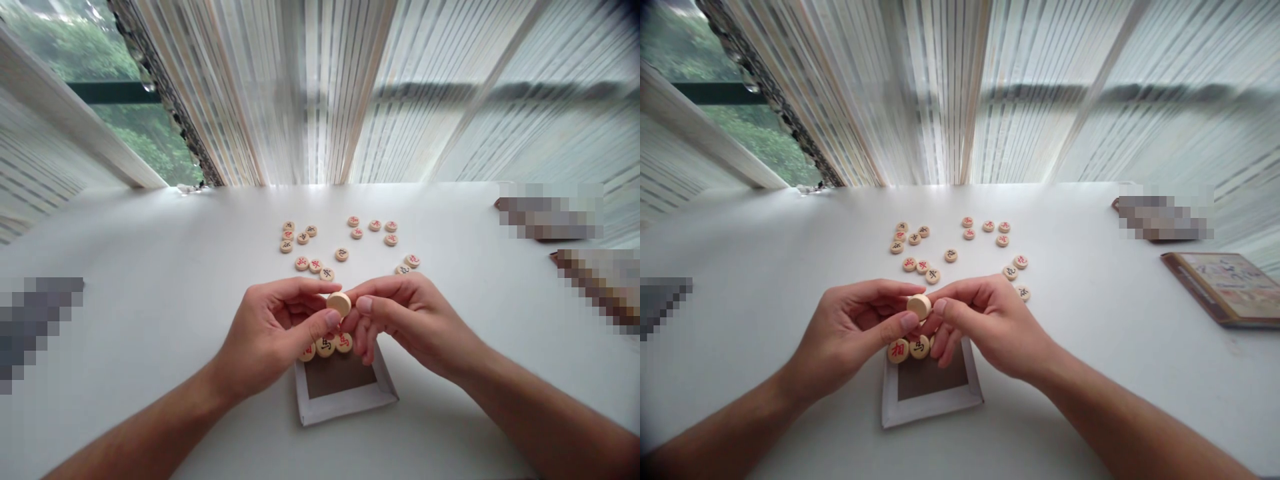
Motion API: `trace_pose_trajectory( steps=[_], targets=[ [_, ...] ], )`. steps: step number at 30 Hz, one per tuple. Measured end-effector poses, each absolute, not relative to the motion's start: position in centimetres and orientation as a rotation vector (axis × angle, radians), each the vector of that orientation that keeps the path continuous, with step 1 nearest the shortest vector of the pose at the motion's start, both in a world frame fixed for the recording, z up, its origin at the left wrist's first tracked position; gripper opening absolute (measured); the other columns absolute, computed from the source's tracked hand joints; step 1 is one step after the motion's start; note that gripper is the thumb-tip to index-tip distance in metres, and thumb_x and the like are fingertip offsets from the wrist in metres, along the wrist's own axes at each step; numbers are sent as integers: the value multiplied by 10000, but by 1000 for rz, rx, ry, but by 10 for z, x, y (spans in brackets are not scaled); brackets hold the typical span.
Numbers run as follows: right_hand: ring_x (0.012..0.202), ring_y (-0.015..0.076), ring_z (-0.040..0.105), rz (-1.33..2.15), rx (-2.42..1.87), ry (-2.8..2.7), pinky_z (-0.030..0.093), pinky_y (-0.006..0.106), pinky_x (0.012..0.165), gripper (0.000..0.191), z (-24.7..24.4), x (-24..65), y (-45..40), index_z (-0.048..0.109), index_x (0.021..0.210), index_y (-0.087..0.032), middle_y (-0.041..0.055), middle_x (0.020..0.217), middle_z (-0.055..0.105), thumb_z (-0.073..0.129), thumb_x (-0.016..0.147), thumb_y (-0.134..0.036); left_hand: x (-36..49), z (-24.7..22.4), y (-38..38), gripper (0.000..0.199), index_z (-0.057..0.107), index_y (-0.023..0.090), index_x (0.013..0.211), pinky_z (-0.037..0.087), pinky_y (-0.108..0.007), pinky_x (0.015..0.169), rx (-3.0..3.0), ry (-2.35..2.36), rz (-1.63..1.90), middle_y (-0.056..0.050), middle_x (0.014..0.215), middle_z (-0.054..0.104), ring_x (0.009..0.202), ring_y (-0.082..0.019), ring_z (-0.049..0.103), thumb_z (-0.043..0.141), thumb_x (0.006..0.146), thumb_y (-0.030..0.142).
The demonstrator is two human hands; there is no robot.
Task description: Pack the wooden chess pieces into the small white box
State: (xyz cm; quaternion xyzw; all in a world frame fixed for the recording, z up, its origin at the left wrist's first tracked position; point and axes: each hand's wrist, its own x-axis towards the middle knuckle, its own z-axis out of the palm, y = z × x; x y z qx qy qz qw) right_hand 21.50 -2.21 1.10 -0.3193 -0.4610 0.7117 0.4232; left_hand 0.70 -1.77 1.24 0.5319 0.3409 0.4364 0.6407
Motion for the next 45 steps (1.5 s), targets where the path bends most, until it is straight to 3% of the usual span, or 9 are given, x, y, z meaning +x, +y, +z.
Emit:
trace_pose_trajectory(
  steps=[5, 11, 24, 27, 31, 39, 45],
  targets=[
    [510, 115, 722, 1792, -842, -1152, 627, 166, 521, 224, 10, 216, -22, 886, 954, -148, 46, 639, 779, 954, 813, -308, 7, 13, -15, 224, 834, 139, 1044, 677, -159, 721, 1188, 772, 977, -50, 853, 870, 764, -145, 833, 897, 832, 106],
    [515, 106, 709, 1822, -832, -1139, 626, 168, 503, 226, 10, 215, -20, 882, 931, -142, 39, 664, 771, 937, 834, -338, 8, 15, -15, 283, 848, 147, 1022, 668, -148, 687, 1156, 784, 996, -37, 820, 866, 728, -136, 819, 947, 761, 100],
    [554, 98, 724, 1709, -849, -1174, 627, 150, 546, 211, 11, 214, -23, 880, 984, -182, 19, 687, 791, 959, 790, -200, 3, 5, -14, 154, 854, 186, 954, 667, -206, 765, 1503, 862, 1142, -37, 911, 834, 836, -152, 800, 848, 848, 74],
    [579, 118, 742, 1673, -887, -1187, 636, 175, 549, 285, 10, 214, -24, 876, 993, -196, 24, 762, 813, 984, 731, -166, 2, 4, -13, 176, 856, 195, 935, 658, -233, 792, 1675, 850, 1233, -47, 963, 811, 895, -164, 787, 829, 847, 45],
    [573, 139, 737, 1628, -956, -1241, 620, 185, 554, 352, 9, 215, -25, 866, 1011, -169, 35, 697, 798, 1000, 686, -160, 3, 3, -12, 200, 850, 206, 906, 624, -219, 833, 1838, 863, 1276, -35, 961, 799, 902, -140, 769, 821, 842, 19],
    [650, 147, 738, 1267, -1026, -1548, 621, 217, 627, 260, 9, 216, -26, 812, 1030, -155, 41, 776, 801, 899, 787, -177, 4, 3, -15, 149, 791, 196, 1021, 632, -200, 767, 1562, 921, 1120, -10, 908, 792, 818, -122, 751, 750, 919, 96],
    [638, 126, 735, 994, -944, -1772, 629, 210, 627, 171, 9, 217, -26, 773, 1043, -138, 23, 781, 775, 806, 878, -166, 5, 10, -15, 143, 746, 159, 1029, 615, -170, 693, 1385, 892, 986, -28, 830, 818, 769, -129, 777, 809, 911, 209]
  ],
)
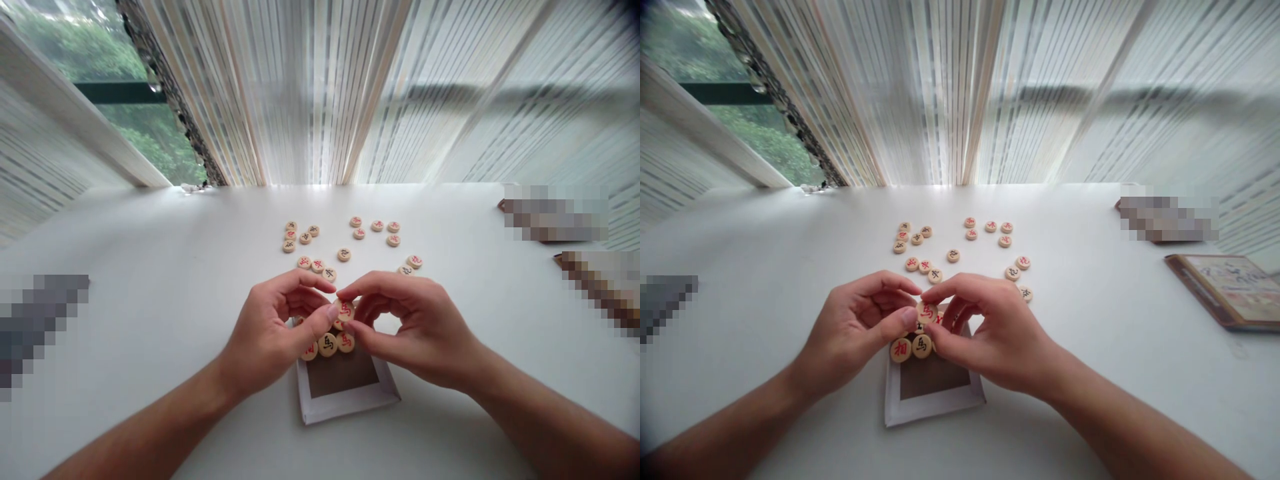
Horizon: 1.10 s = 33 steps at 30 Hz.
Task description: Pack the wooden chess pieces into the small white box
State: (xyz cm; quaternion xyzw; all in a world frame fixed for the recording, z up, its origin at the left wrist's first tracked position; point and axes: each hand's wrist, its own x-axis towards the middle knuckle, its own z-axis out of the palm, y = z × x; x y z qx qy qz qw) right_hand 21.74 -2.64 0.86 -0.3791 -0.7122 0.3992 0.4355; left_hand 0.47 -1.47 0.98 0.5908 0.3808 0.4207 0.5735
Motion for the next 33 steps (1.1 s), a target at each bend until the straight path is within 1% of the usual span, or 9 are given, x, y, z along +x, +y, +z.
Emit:
trace_pose_trajectory(
  steps=[3, 6, 12, 15, 18, 21, 25, 33],
  targets=[
    [633, 101, 720, 830, -905, -1877, 610, 188, 624, 132, 10, 218, -25, 774, 1018, -129, 25, 803, 770, 799, 889, -139, 5, 10, -14, 190, 739, 166, 1020, 613, -159, 704, 1365, 899, 972, -24, 838, 831, 788, -132, 794, 851, 866, 173],
    [626, 96, 706, 692, -871, -1942, 595, 193, 623, 101, 11, 218, -24, 773, 994, -124, 39, 822, 783, 795, 895, -131, 6, 9, -14, 262, 739, 170, 1019, 616, -159, 714, 1369, 904, 972, -17, 838, 835, 795, -136, 800, 882, 807, 112],
    [618, 100, 712, 551, -888, -2064, 567, 197, 627, 56, 17, 221, -25, 765, 948, -133, 32, 784, 791, 782, 896, -141, 6, 8, -16, 265, 739, 169, 1027, 624, -174, 696, 1437, 908, 979, -24, 831, 827, 773, -143, 793, 866, 805, 99],
    [611, 99, 690, 571, -916, -2090, 558, 203, 624, 47, 19, 224, -24, 757, 931, -158, 9, 770, 780, 770, 888, -142, 6, 9, -16, 186, 743, 159, 1045, 619, -195, 680, 1498, 929, 997, -40, 836, 815, 766, -149, 781, 818, 875, 172],
    [634, 101, 655, 638, -944, -2142, 534, 210, 625, 76, 22, 230, -22, 760, 932, -174, -3, 797, 768, 772, 869, -134, 4, 10, -13, 124, 756, 158, 1033, 617, -224, 710, 1529, 961, 1063, -49, 866, 803, 801, -157, 767, 767, 927, 220],
    [697, 113, 645, 704, -962, -2225, 508, 226, 655, 78, 24, 234, -20, 778, 939, -178, 9, 849, 750, 776, 872, -138, 4, 10, -11, 93, 766, 163, 995, 611, -242, 729, 1533, 983, 1109, -52, 898, 802, 827, -164, 759, 754, 934, 232],
    [729, 123, 619, 764, -951, -2322, 482, 236, 680, 54, 24, 235, -20, 782, 912, -172, 20, 841, 692, 759, 888, -131, 5, 10, -12, 94, 766, 160, 978, 604, -251, 714, 1542, 1005, 1098, -49, 884, 795, 808, -165, 747, 746, 933, 240],
    [733, 130, 593, 777, -924, -2417, 468, 233, 687, 166, 21, 232, -21, 749, 876, -175, 14, 827, 663, 735, 827, -17, 6, 12, -13, 95, 766, 160, 960, 606, -258, 697, 1543, 1011, 1106, -56, 884, 798, 800, -175, 753, 743, 919, 241]
  ],
)
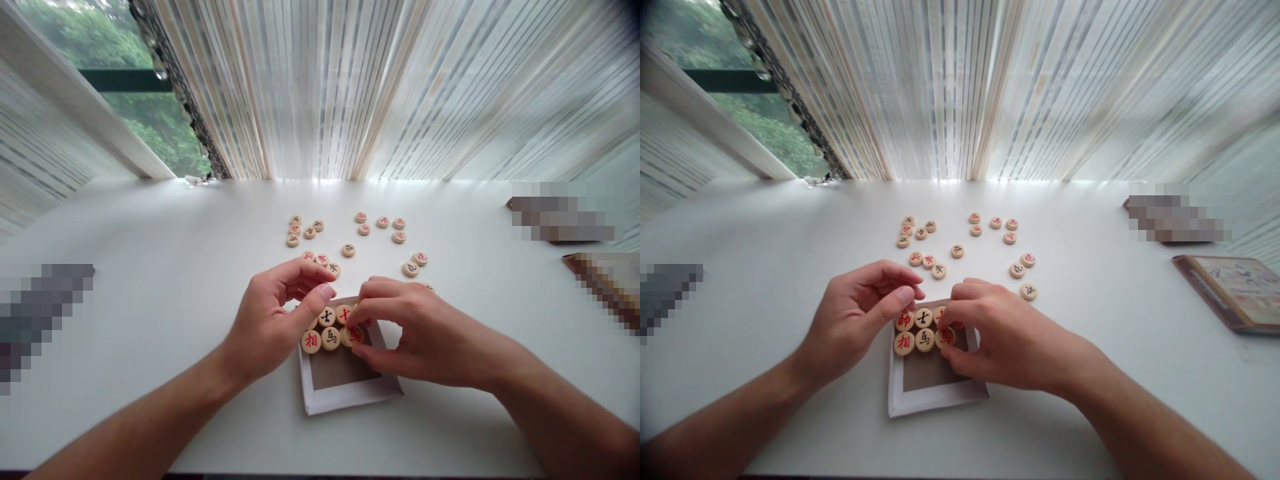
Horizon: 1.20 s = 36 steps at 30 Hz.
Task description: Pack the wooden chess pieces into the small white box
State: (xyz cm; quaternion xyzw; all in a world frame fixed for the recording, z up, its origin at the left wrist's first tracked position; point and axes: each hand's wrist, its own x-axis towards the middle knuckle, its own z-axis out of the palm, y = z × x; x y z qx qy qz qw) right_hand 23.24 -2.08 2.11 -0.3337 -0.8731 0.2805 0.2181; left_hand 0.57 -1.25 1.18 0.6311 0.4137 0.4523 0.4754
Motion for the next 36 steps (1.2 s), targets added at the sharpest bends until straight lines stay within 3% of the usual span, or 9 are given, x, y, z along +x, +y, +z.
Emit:
trace_pose_trajectory(
  steps=[24, 36],
  targets=[
    [743, 164, 604, 717, -960, -2490, 458, 267, 683, 112, 18, 231, -21, 748, 855, -171, 33, 796, 698, 721, 895, -70, 6, 9, -13, 94, 772, 160, 982, 619, -264, 725, 1554, 997, 1078, -55, 887, 799, 804, -173, 752, 745, 920, 225],
    [633, 108, 584, 658, -962, -2223, 442, 237, 612, 96, 22, 237, -19, 759, 853, -179, -4, 736, 711, 706, 928, -150, -7, 15, 4, 142, 772, 145, 1021, 612, -247, 700, 1554, 1071, 1209, -56, 918, 815, 770, -155, 743, 772, 918, 243]
  ],
)
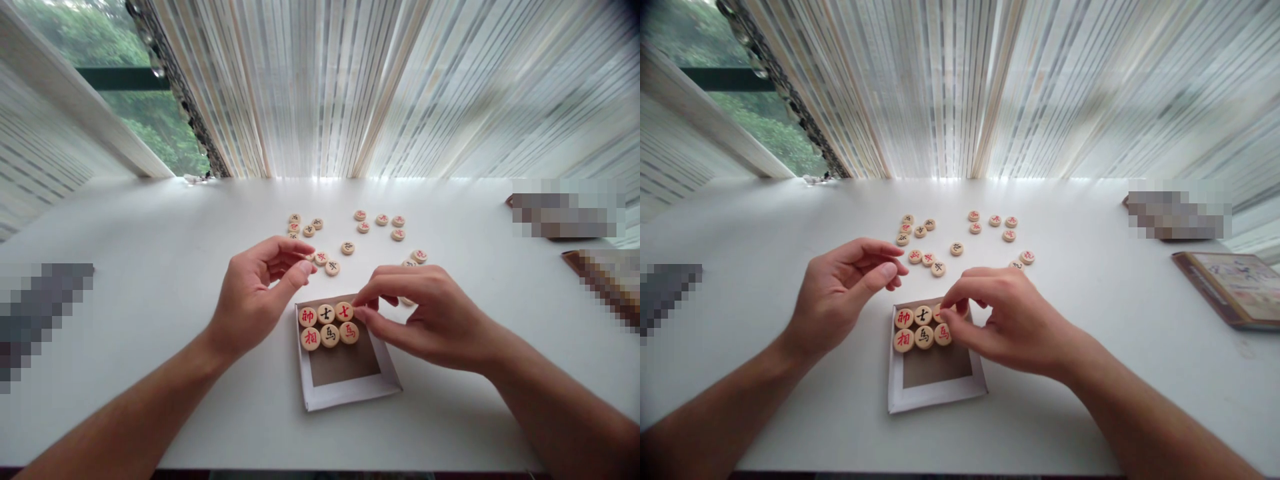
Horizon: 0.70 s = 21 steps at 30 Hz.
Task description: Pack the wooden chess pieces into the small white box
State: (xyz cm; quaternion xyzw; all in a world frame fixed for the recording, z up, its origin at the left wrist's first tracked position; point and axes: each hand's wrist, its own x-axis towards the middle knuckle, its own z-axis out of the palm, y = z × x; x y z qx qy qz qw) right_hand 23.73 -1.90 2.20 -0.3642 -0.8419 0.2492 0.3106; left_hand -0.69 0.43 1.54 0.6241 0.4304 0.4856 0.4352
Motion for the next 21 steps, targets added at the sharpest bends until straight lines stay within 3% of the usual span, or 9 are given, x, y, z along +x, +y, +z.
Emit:
trace_pose_trajectory(
  steps=[4, 9, 21],
  targets=[
    [580, 120, 538, 491, -1125, -2020, 417, 265, 569, 155, 19, 239, -15, 751, 795, -191, -4, 660, 697, 699, 941, -186, -11, 14, 11, 134, 764, 134, 1013, 615, -257, 685, 1530, 1113, 1257, -48, 853, 807, 714, -150, 727, 753, 929, 237],
    [529, 124, 507, 471, -1265, -1865, 396, 277, 516, 212, 11, 239, -7, 754, 777, -188, 0, 606, 664, 705, 966, -269, -7, 3, 10, 153, 773, 142, 1029, 631, -284, 723, 1650, 1094, 1155, -81, 928, 825, 813, -191, 780, 739, 933, 256],
    [537, 95, 497, 315, -1215, -2084, 405, 252, 555, 191, 0, 242, 1, 743, 773, -172, -30, 621, 668, 683, 952, -200, -5, -6, 11, 168, 780, 166, 1060, 632, -322, 790, 1811, 1139, 1056, -78, 1040, 840, 873, -202, 793, 726, 919, 240]
  ],
)
